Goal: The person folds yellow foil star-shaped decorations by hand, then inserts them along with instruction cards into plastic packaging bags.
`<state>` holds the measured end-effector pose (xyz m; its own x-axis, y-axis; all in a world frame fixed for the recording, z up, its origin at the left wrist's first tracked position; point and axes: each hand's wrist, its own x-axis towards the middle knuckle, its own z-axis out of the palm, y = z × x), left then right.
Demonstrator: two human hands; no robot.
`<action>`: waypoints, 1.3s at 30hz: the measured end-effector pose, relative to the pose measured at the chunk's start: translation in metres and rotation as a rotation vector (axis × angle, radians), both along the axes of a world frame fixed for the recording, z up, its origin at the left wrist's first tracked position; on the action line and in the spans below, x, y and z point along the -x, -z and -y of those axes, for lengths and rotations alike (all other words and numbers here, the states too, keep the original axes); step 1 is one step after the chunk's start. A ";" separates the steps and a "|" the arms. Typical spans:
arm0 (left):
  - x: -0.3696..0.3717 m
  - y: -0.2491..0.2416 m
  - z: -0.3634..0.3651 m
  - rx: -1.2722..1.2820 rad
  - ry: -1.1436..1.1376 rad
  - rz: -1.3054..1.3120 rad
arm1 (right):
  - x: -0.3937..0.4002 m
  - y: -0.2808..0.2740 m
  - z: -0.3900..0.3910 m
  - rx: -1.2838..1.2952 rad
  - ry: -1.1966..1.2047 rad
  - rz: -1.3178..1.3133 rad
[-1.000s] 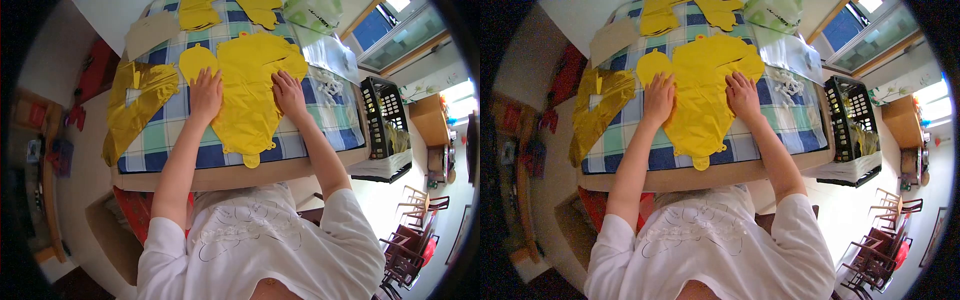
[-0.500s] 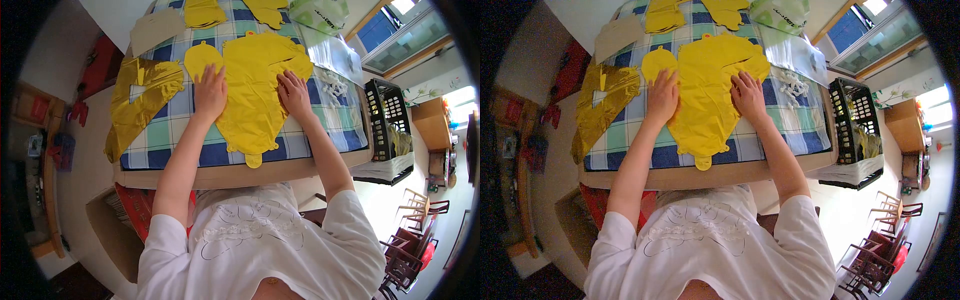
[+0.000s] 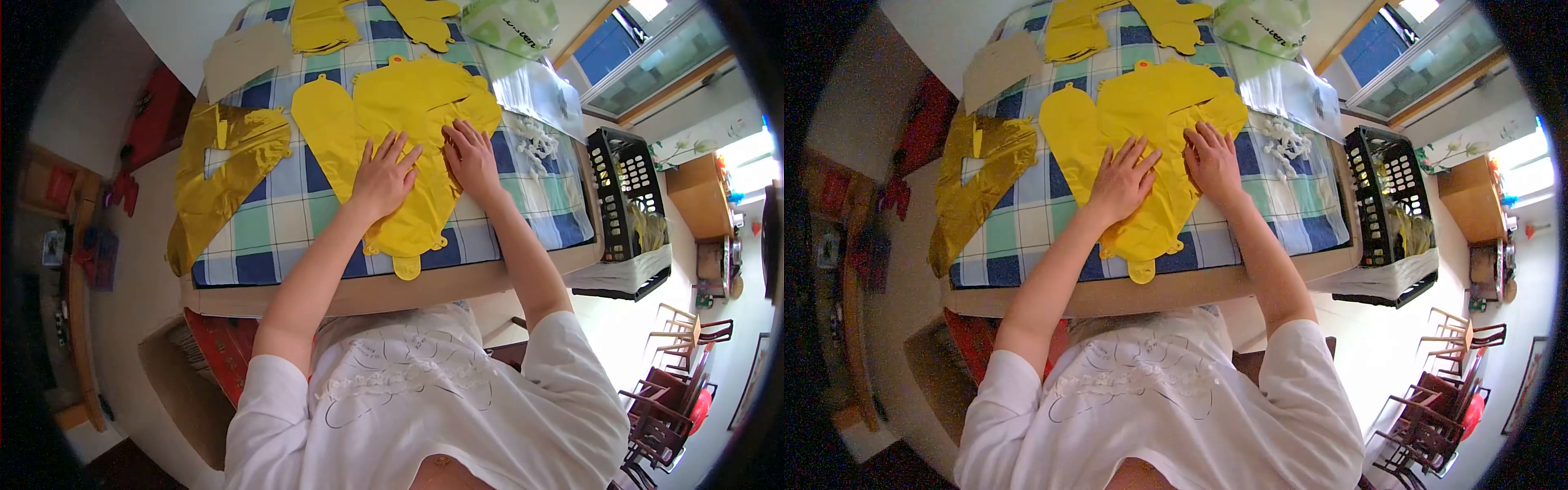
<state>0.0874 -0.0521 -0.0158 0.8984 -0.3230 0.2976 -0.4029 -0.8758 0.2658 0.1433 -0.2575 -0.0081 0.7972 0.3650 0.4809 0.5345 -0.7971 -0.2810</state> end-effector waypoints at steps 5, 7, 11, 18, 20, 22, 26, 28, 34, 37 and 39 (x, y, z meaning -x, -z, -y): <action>-0.002 0.000 0.000 0.008 -0.009 -0.001 | -0.001 -0.001 0.000 0.005 0.001 -0.007; -0.002 0.001 0.000 0.010 -0.006 -0.002 | -0.001 0.000 0.000 0.005 0.002 -0.017; -0.002 0.001 0.000 -0.001 -0.005 -0.005 | -0.002 0.001 0.000 -0.068 -0.002 0.025; 0.000 -0.004 0.000 -0.029 -0.011 -0.022 | -0.005 -0.005 0.011 -0.024 0.400 -0.087; 0.000 -0.005 0.000 -0.027 -0.011 -0.025 | -0.007 -0.013 0.010 -0.012 0.400 -0.202; 0.001 -0.005 0.000 -0.014 -0.011 -0.031 | -0.016 -0.011 0.011 -0.082 0.371 -0.263; 0.000 -0.003 0.000 -0.015 -0.012 -0.040 | -0.021 -0.010 0.010 -0.139 0.358 -0.329; 0.000 -0.003 0.000 -0.015 -0.014 -0.039 | -0.022 -0.007 0.010 -0.126 0.358 -0.306; -0.001 -0.001 0.000 -0.038 -0.003 -0.037 | -0.024 -0.001 0.014 -0.115 0.345 -0.278; 0.000 -0.002 -0.001 -0.041 0.009 -0.043 | -0.023 -0.002 0.014 -0.124 0.332 -0.263; -0.001 -0.003 0.000 -0.051 0.003 -0.050 | -0.024 -0.004 0.014 -0.135 0.336 -0.280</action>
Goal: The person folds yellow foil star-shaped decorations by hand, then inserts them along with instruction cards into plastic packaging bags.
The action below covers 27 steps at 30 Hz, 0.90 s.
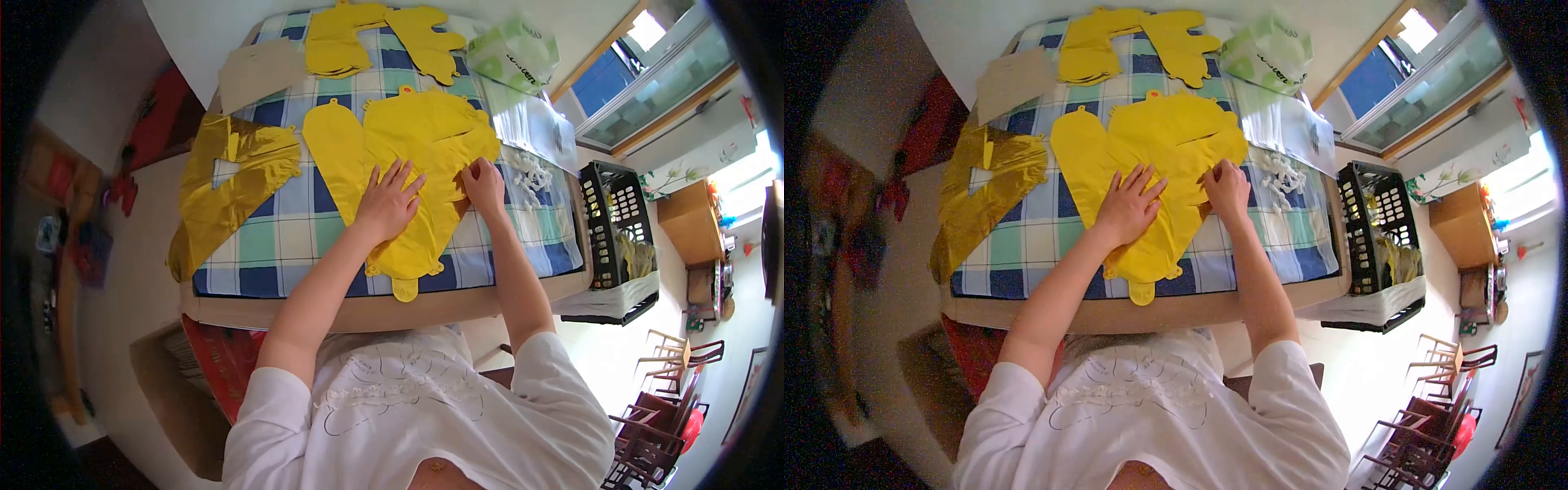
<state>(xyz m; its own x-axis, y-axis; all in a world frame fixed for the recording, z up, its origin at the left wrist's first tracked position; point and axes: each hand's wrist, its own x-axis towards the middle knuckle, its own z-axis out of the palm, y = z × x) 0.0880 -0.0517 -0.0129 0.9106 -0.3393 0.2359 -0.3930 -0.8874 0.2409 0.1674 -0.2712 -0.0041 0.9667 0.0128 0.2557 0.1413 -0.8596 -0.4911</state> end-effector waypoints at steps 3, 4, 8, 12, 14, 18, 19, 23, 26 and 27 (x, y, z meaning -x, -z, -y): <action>0.001 0.001 0.001 -0.020 -0.004 -0.004 | 0.001 -0.010 -0.001 -0.161 0.000 -0.125; 0.001 0.000 0.001 -0.028 -0.006 -0.003 | 0.007 -0.026 -0.004 -0.302 -0.017 -0.215; 0.004 -0.002 0.002 -0.014 -0.015 -0.021 | 0.001 -0.021 0.001 -1.027 -0.252 -0.234; 0.001 -0.005 0.000 -0.010 -0.009 -0.021 | 0.017 0.013 -0.004 0.123 -0.250 0.319; 0.003 -0.004 0.000 -0.009 -0.011 -0.019 | 0.032 0.004 -0.018 0.154 -0.354 0.279; 0.002 -0.003 0.001 -0.006 -0.012 0.012 | 0.038 0.005 -0.032 0.200 -0.439 0.200; 0.002 -0.002 0.001 0.001 -0.012 0.023 | 0.041 0.002 -0.038 0.178 -0.449 0.257; 0.000 -0.003 0.000 0.025 -0.012 -0.003 | 0.045 0.001 -0.041 0.169 -0.488 0.218; 0.001 -0.003 0.000 0.036 -0.006 0.006 | 0.045 0.001 -0.040 0.182 -0.490 0.225; 0.001 -0.003 0.000 0.061 -0.006 0.015 | 0.045 0.000 -0.040 0.170 -0.491 0.215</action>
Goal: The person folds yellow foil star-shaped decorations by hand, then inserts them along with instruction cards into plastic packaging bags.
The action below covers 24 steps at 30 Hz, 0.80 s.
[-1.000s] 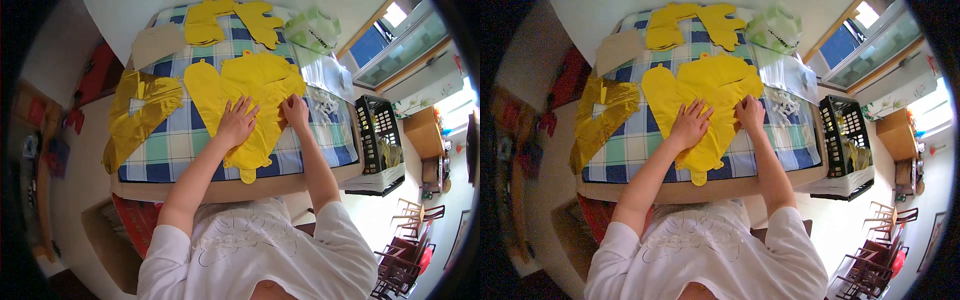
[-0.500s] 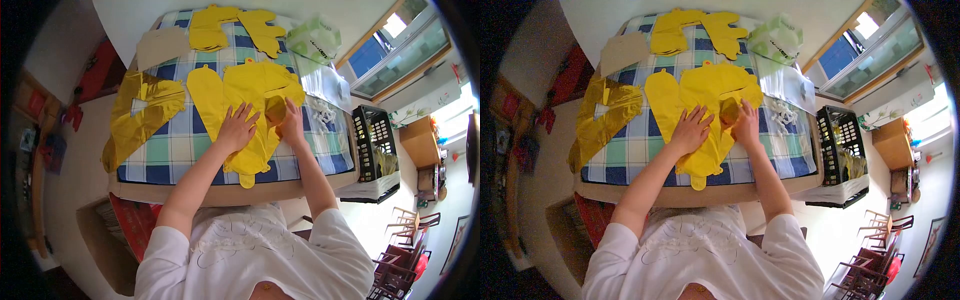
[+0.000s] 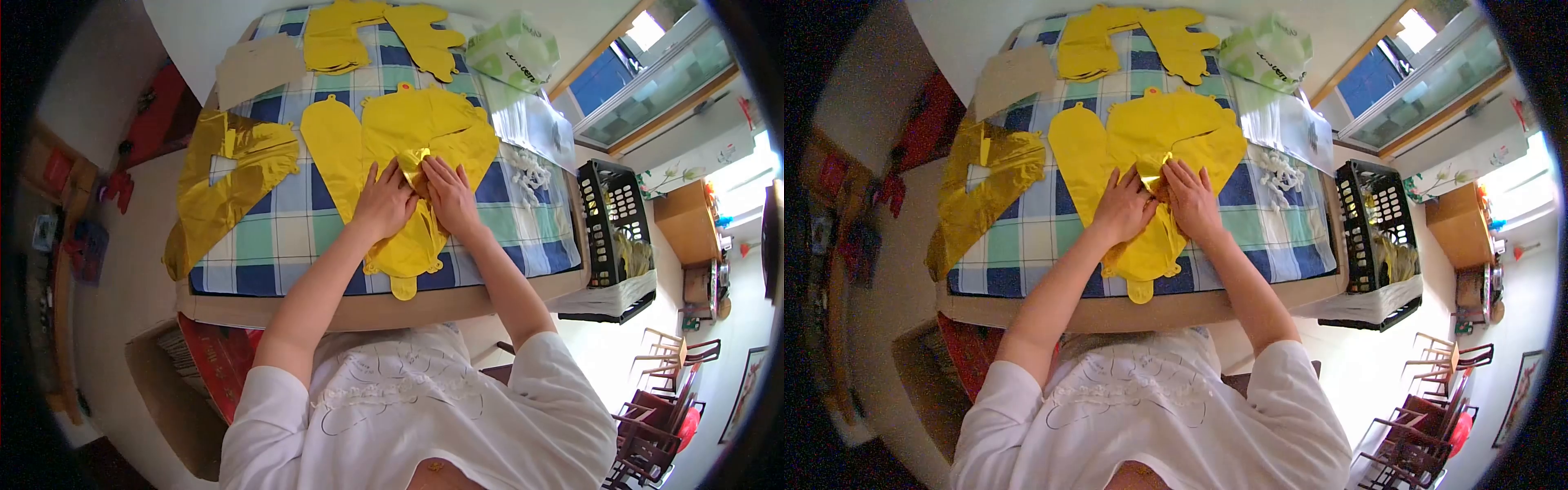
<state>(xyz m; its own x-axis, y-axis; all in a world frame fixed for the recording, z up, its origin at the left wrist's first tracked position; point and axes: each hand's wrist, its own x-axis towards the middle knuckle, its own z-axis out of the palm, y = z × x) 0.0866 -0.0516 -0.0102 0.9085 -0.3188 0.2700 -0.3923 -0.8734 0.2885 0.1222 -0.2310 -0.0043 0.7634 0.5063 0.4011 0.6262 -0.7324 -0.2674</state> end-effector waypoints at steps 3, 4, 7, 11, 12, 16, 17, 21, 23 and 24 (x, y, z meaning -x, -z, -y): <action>-0.001 0.004 0.000 0.037 -0.005 0.045 | 0.002 -0.004 -0.002 -0.010 -0.001 -0.027; -0.001 0.005 0.000 0.042 -0.007 0.063 | 0.002 -0.004 -0.003 -0.003 0.004 -0.027; -0.003 0.005 0.000 0.059 -0.023 0.020 | 0.002 -0.004 -0.003 0.003 0.009 -0.023; -0.004 0.002 -0.001 0.346 -0.078 0.146 | 0.002 -0.004 -0.003 0.021 0.017 -0.017; -0.004 -0.004 -0.003 0.388 -0.070 0.209 | 0.002 -0.003 -0.003 0.018 0.018 -0.012; -0.003 -0.019 0.002 0.235 0.040 0.265 | 0.001 0.001 -0.003 0.007 0.017 0.010; -0.002 -0.014 0.005 0.200 0.042 0.230 | 0.000 0.002 -0.003 0.003 0.015 0.020; 0.003 0.003 0.008 0.110 0.047 0.117 | -0.002 0.003 -0.002 -0.014 0.012 0.022; 0.004 0.005 0.007 0.098 0.048 0.097 | -0.002 0.004 -0.002 -0.025 0.007 0.016; 0.003 0.006 0.007 0.096 0.048 0.104 | -0.004 0.003 -0.002 -0.016 0.010 0.003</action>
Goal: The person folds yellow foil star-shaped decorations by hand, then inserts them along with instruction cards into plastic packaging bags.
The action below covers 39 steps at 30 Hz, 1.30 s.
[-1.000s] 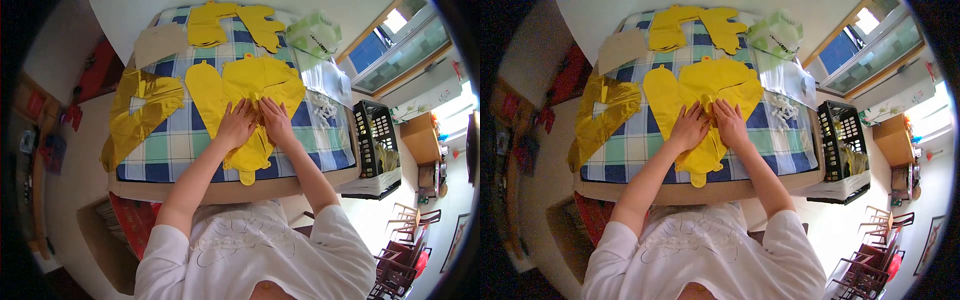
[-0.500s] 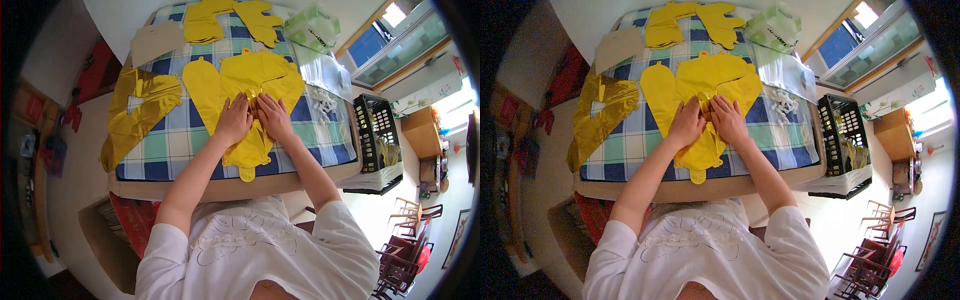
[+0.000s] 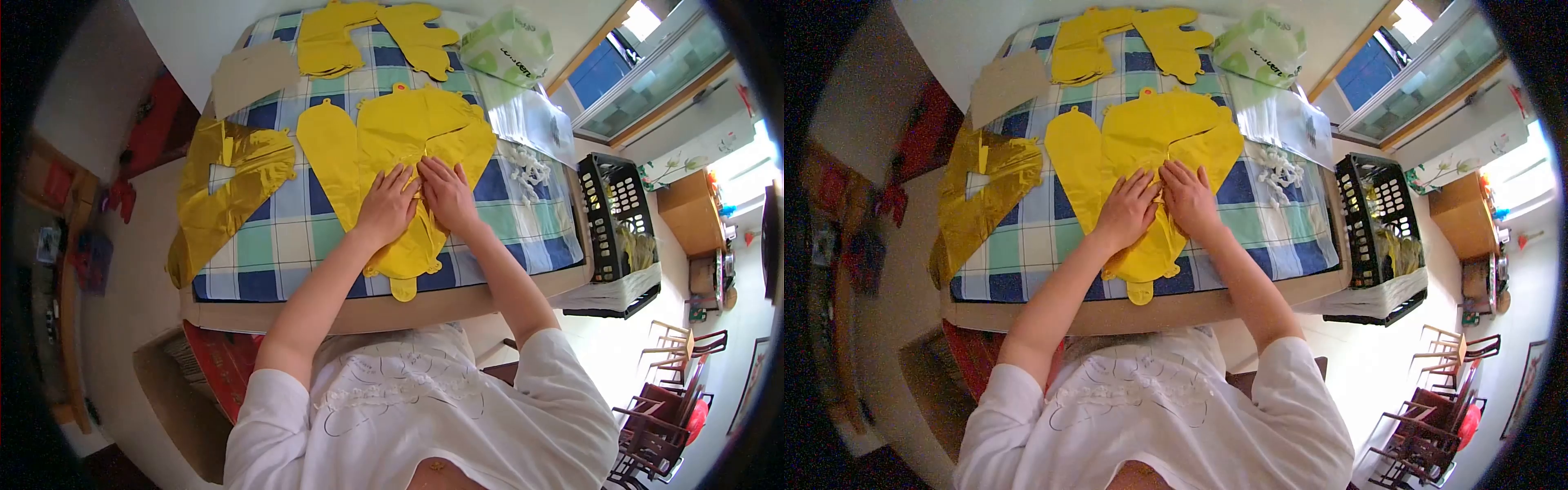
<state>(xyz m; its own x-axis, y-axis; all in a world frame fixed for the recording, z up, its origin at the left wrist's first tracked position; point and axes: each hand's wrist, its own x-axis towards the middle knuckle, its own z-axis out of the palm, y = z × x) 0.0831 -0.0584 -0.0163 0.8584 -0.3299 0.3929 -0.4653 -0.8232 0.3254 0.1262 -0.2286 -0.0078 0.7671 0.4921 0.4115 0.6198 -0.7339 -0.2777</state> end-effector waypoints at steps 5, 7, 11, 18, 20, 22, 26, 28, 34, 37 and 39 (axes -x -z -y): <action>0.000 0.000 0.001 -0.004 -0.001 0.009 | -0.024 -0.006 -0.002 -0.002 -0.003 -0.030; 0.000 -0.002 0.000 -0.002 0.000 -0.008 | -0.025 -0.002 0.004 0.022 -0.034 -0.039; 0.000 0.000 0.000 -0.002 -0.005 -0.018 | 0.005 -0.012 0.024 0.166 -0.144 -0.092; 0.000 -0.002 0.000 0.011 -0.004 -0.056 | 0.044 -0.053 0.056 0.111 -0.261 -0.292; 0.002 -0.003 0.000 -0.006 -0.001 -0.071 | 0.002 -0.054 0.055 -0.021 -0.025 -0.179; 0.002 -0.004 0.000 -0.024 -0.001 -0.085 | -0.073 -0.045 0.058 -0.132 0.191 -0.149; 0.001 -0.001 -0.001 -0.056 0.003 -0.080 | -0.168 -0.037 0.045 0.056 0.560 -0.151; 0.002 -0.002 -0.001 -0.033 0.004 -0.087 | -0.186 -0.038 0.033 0.166 0.709 -0.334; 0.001 0.000 -0.001 -0.006 0.006 -0.065 | -0.217 -0.044 0.026 0.237 0.648 -0.361; 0.001 -0.001 -0.001 0.016 0.015 -0.055 | -0.220 -0.072 0.007 0.373 0.467 -0.413; 0.001 -0.001 -0.001 0.017 0.015 -0.053 | -0.215 -0.065 0.005 0.207 0.413 -0.376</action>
<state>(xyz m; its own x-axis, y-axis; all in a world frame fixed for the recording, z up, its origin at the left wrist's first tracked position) 0.0822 -0.0576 -0.0158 0.8731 -0.3365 0.3528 -0.4593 -0.8104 0.3636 0.3411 -0.2335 0.0576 0.9867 0.1627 0.0015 0.1579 -0.9558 -0.2480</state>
